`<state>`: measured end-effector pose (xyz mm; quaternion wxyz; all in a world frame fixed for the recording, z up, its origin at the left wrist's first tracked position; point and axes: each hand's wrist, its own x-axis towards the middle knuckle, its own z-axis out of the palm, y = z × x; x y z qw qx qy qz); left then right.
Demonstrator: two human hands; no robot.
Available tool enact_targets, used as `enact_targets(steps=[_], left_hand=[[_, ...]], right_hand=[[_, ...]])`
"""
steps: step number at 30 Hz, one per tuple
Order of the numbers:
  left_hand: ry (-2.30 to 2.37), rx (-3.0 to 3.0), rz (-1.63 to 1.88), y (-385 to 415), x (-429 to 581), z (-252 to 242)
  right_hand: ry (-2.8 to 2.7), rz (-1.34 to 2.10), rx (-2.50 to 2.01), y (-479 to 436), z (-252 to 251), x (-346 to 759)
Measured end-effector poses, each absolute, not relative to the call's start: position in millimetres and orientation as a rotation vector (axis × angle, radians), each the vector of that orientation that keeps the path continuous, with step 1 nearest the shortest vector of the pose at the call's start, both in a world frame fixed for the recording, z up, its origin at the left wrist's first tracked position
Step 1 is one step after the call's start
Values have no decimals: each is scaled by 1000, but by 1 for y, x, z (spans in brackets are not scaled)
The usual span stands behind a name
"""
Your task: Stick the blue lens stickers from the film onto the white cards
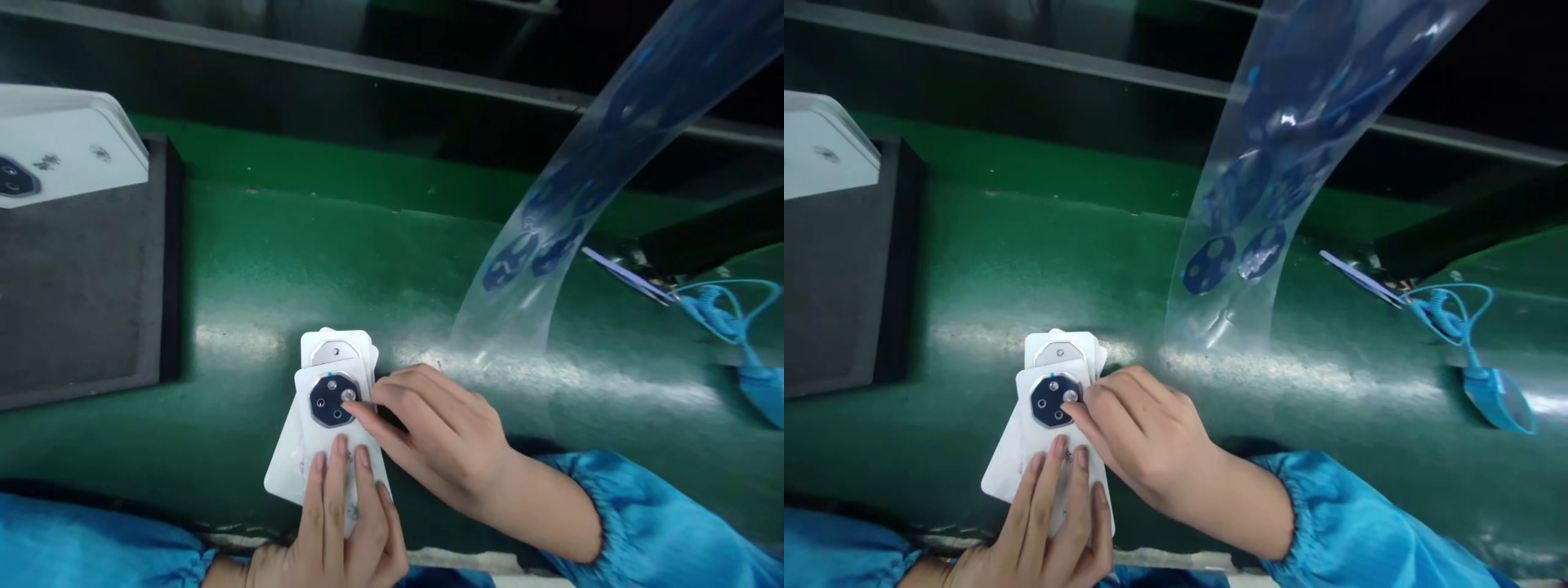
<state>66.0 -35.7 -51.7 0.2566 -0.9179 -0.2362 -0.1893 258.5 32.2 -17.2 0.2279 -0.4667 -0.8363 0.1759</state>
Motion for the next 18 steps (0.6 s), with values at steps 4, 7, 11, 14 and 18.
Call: enact_targets(steps=[4, 7, 11, 14, 18], left_hand=[[-635, -2493, -513, -33, 64, -55], [-643, -2493, -510, -37, 62, -57], [-629, -2492, -525, -38, 62, -57], [-638, -2494, -550, -39, 63, -58], [-682, -2508, -551, -40, 65, -57]], right_hand=[[-2380, 232, -1037, 41, -13, 255], [-2569, 138, -982, 41, -14, 250], [-2682, 132, -1051, 34, -21, 248], [-2658, 139, -1045, 29, -24, 252], [-2638, 173, -931, 26, -24, 260]])
